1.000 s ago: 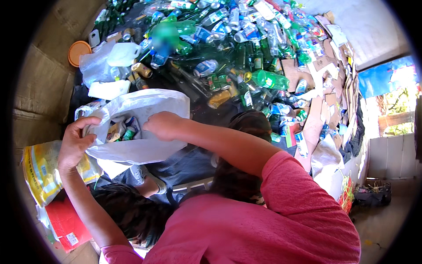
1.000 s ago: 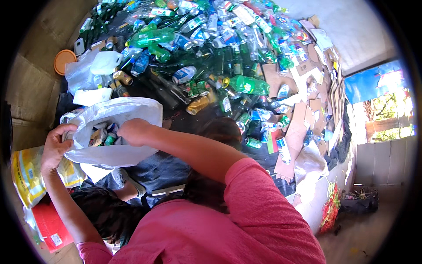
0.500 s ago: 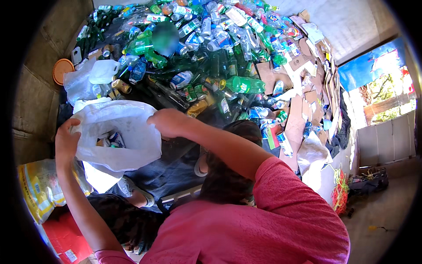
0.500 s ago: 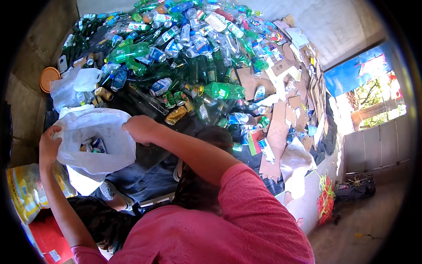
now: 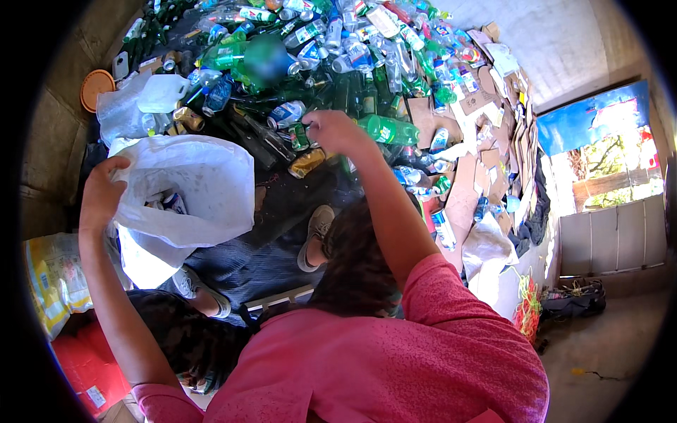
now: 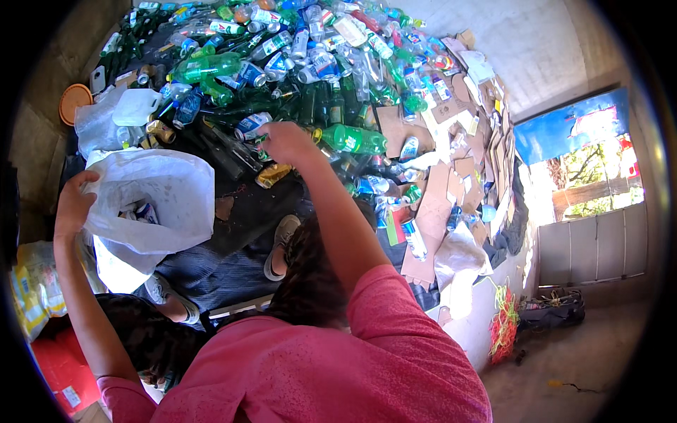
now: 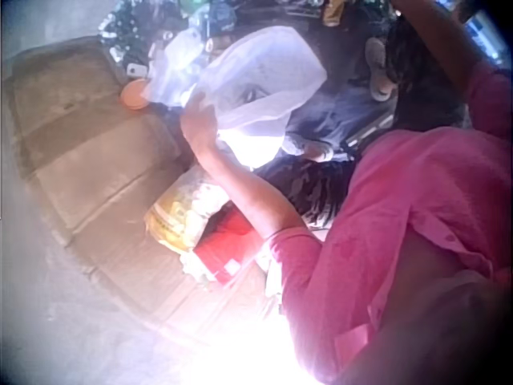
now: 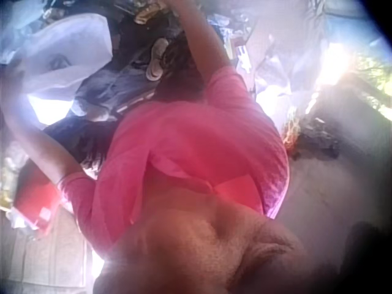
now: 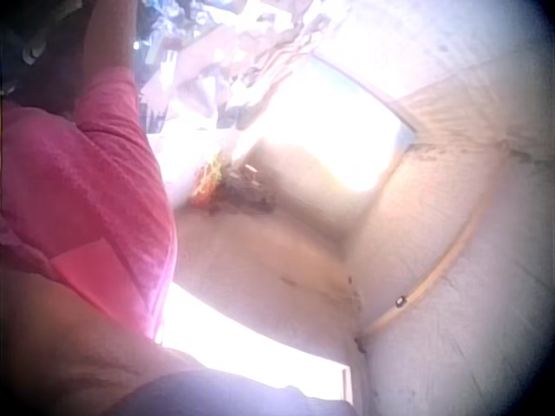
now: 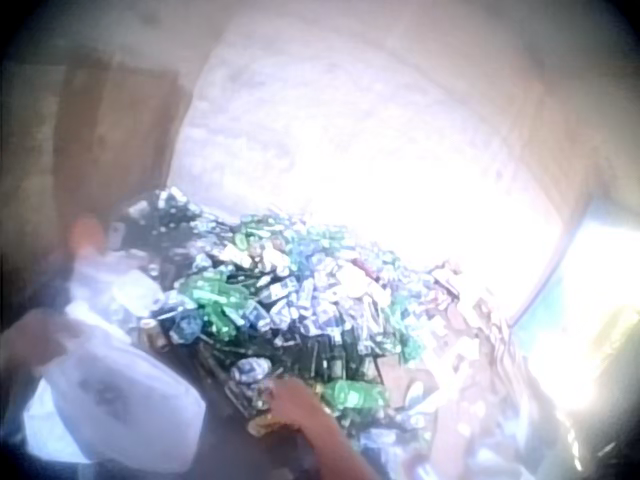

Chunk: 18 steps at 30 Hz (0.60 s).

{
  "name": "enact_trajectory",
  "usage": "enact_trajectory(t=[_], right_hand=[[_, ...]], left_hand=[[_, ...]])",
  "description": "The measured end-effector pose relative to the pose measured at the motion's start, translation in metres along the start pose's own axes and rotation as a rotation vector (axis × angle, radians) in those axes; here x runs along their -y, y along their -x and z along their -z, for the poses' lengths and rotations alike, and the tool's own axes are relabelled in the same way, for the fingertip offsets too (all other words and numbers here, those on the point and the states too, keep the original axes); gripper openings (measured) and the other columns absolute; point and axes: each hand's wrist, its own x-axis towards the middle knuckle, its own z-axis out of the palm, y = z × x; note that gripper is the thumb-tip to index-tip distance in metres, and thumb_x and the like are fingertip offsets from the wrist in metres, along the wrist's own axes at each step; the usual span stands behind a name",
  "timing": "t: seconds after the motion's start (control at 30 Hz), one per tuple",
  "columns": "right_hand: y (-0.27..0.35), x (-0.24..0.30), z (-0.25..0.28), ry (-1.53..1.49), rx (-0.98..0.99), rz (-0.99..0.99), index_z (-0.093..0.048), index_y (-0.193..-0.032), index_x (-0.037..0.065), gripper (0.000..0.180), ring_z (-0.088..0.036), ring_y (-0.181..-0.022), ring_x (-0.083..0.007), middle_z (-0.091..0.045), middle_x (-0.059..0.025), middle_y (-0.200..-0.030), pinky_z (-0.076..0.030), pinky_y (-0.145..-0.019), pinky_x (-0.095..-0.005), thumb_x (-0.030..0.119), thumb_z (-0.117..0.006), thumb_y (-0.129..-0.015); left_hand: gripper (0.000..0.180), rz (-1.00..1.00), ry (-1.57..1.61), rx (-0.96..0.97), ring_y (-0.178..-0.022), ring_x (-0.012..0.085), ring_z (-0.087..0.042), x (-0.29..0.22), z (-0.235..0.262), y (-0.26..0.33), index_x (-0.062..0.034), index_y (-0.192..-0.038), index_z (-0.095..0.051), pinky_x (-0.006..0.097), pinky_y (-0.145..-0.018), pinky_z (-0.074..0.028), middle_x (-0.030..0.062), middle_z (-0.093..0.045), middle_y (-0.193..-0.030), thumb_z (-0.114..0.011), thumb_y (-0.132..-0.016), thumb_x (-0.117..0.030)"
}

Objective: The person picks up plastic bottles and aluminum cans by hand from a pile on a tarp and places them into a white plastic bag.

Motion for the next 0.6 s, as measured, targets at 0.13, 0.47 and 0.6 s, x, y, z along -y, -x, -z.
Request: enact_trajectory(t=[0.13,0.47,0.6], right_hand=[[0.000,0.008,-0.012,0.085,0.086,0.033,-0.067,-0.114,0.008,0.032,-0.068,-0.092,-0.0339,-0.071,-0.0165,-0.098,-0.052,-0.081,-0.0419,0.022,-0.066,-0.085],[-0.010,0.030,-0.052,0.189,0.387,0.087,-0.068,-0.117,0.011,0.039,-0.064,-0.107,-0.0351,-0.069,-0.0160,-0.112,-0.051,-0.091,-0.0436,0.028,-0.069,-0.082],[-0.015,0.024,-0.057,0.201,0.393,0.029,-0.068,-0.117,0.010,0.039,-0.064,-0.107,-0.0350,-0.069,-0.0165,-0.113,-0.051,-0.090,-0.0434,0.026,-0.069,-0.082]], left_hand=[[0.040,-0.013,0.035,0.003,-0.115,0.0309,-0.062,-0.015,-0.001,0.005,-0.0017,-0.111,-0.067,0.035,-0.103,-0.043,0.0169,-0.067,-0.114,-0.060,-0.072,0.004],[0.045,0.080,-0.014,-0.046,-0.115,0.0322,-0.061,-0.013,0.006,0.011,-0.0024,-0.114,-0.065,0.036,-0.103,-0.043,0.0171,-0.066,-0.115,-0.060,-0.070,0.006],[0.046,0.065,-0.030,-0.047,-0.116,0.0330,-0.060,-0.007,0.010,0.013,-0.0034,-0.115,-0.065,0.036,-0.103,-0.043,0.0169,-0.065,-0.118,-0.060,-0.070,0.005]])
